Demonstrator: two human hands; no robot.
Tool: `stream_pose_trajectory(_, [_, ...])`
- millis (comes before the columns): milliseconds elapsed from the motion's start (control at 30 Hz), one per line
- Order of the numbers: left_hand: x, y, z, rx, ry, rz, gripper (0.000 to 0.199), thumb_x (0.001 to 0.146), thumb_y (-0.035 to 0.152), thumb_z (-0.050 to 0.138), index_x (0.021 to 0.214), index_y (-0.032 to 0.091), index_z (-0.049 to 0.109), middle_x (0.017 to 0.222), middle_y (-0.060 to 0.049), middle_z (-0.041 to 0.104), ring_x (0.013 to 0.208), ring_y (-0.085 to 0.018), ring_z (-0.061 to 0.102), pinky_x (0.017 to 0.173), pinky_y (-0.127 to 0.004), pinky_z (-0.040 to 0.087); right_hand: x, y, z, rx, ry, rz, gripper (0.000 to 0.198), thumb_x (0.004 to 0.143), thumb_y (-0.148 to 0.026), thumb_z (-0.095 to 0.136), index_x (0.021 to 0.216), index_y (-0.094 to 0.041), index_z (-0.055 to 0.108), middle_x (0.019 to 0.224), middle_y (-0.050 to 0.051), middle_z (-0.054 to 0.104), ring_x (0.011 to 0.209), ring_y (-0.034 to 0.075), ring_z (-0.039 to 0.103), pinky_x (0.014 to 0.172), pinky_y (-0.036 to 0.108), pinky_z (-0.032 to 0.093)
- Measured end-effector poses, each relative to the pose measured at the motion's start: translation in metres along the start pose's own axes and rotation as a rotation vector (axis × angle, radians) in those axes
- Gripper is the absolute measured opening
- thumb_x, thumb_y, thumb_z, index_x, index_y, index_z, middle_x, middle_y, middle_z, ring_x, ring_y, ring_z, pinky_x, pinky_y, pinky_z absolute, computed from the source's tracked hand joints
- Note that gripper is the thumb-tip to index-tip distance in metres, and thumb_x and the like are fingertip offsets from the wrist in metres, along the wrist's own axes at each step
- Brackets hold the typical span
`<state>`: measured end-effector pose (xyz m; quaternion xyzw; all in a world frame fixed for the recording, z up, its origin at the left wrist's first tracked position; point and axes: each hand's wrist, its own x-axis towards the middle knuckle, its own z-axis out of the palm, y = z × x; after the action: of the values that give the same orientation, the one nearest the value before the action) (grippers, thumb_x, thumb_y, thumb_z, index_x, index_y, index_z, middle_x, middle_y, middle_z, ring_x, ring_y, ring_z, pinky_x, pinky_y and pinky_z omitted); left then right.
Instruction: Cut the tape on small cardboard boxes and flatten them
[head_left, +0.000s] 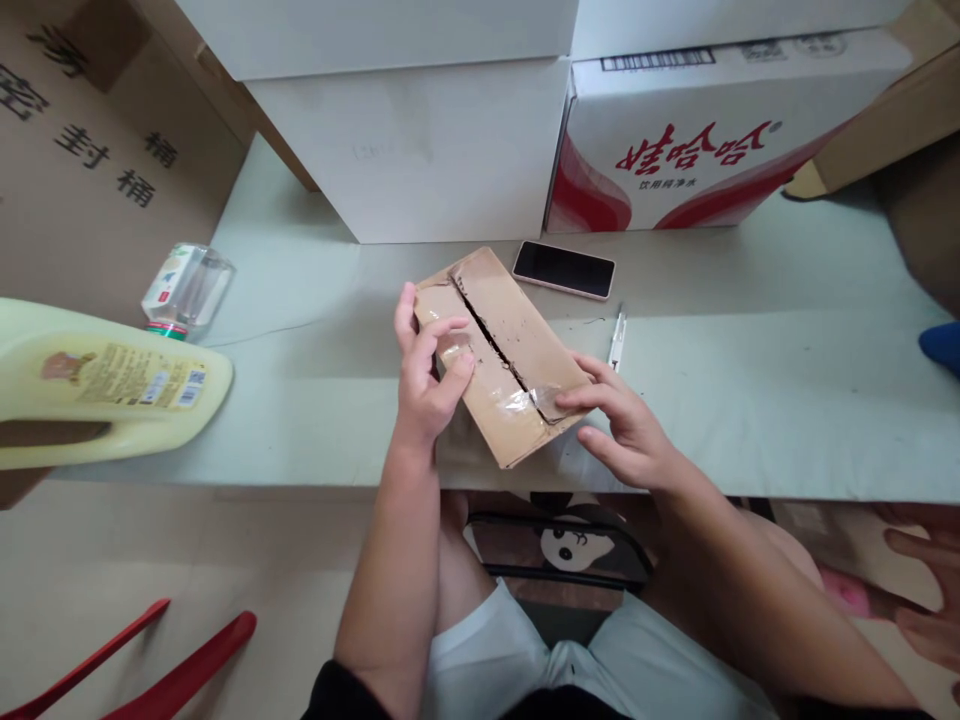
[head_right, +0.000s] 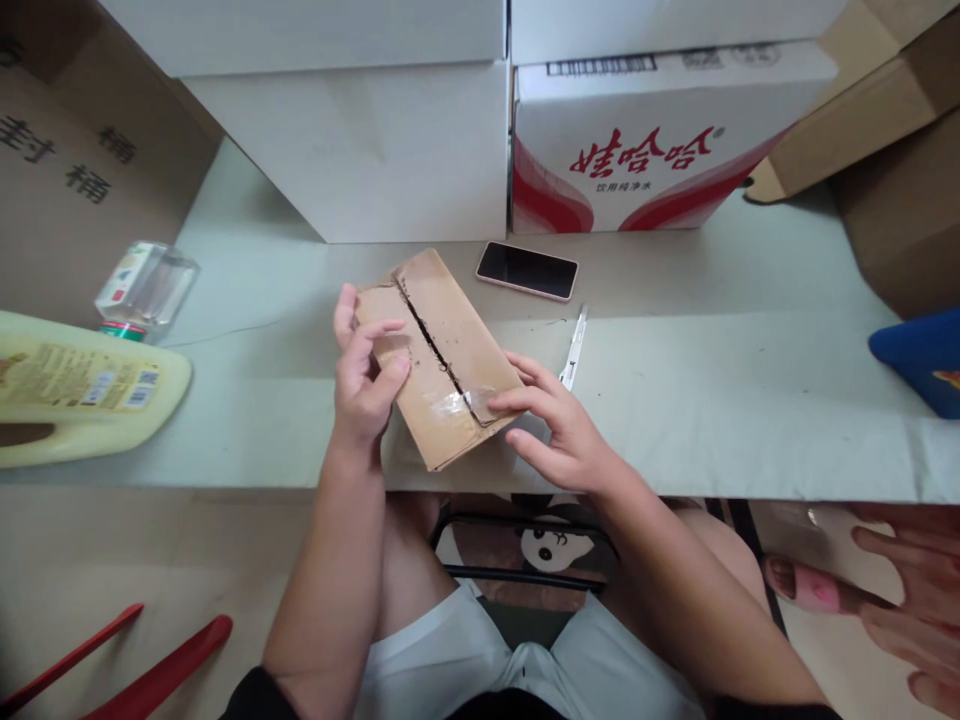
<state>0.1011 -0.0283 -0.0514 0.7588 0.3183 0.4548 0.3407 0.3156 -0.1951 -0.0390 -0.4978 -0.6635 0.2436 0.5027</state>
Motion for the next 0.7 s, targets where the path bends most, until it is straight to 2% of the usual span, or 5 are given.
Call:
stream_pose_trajectory(367, [0.0,0.0,0.0,0.067,0.0,-0.009,0.028,0.091,0.049,0.057,0.104,0.026,0.067,0.172,-0.004,0.021,0.159,-0.036,0.024,0.127,-0.059,0.033,0.001,-0.004,-0.003,-0.099,0.104,0.024,0.026,0.096,-0.036,0.056,0.116,-0.025,0.066,0.129,0.012,0.063,0.12,0.025,0.065,0.097,0.042,0.057])
stream_pose_trajectory(467, [-0.001,-0.002,0.0,0.077,0.015,0.009,0.03,0.092,0.05,0.056,0.103,0.026,0.068,0.171,-0.005,0.024,0.16,-0.035,0.024,0.128,-0.059,0.029,-0.001,0.001,-0.011,-0.286,0.271,0.306,0.027,0.095,-0.04,0.05,0.109,-0.022,0.066,0.098,0.008,0.068,0.086,0.021,0.066,0.077,0.036,0.054])
stream_pose_trajectory(533, [-0.001,-0.003,0.0,0.096,0.014,0.015,0.032,0.091,0.052,0.056,0.103,0.025,0.067,0.17,-0.005,0.025,0.16,-0.034,0.023,0.129,-0.058,0.028,0.0,0.006,-0.017,-0.5,0.268,0.573,0.03,0.092,-0.04,0.052,0.111,-0.022,0.067,0.091,0.006,0.067,0.073,0.018,0.06,0.072,0.034,0.048])
stream_pose_trajectory(633, [0.0,-0.004,0.0,0.126,0.01,0.009,0.033,0.091,0.054,0.055,0.102,0.025,0.067,0.17,-0.005,0.025,0.161,-0.033,0.021,0.129,-0.058,0.027,0.004,0.013,-0.022,-0.741,0.022,0.851,0.043,0.093,-0.046,0.05,0.128,-0.026,0.064,0.102,0.008,0.066,0.076,0.02,0.06,0.067,0.032,0.04])
stream_pose_trajectory(700, [0.0,-0.005,0.0,0.134,0.011,0.003,0.033,0.091,0.054,0.054,0.102,0.025,0.067,0.17,-0.005,0.025,0.161,-0.033,0.02,0.13,-0.058,0.026,0.006,0.015,-0.023,-0.829,-0.12,0.937,0.041,0.095,-0.049,0.046,0.123,-0.027,0.064,0.106,0.009,0.064,0.079,0.021,0.06,0.063,0.03,0.034])
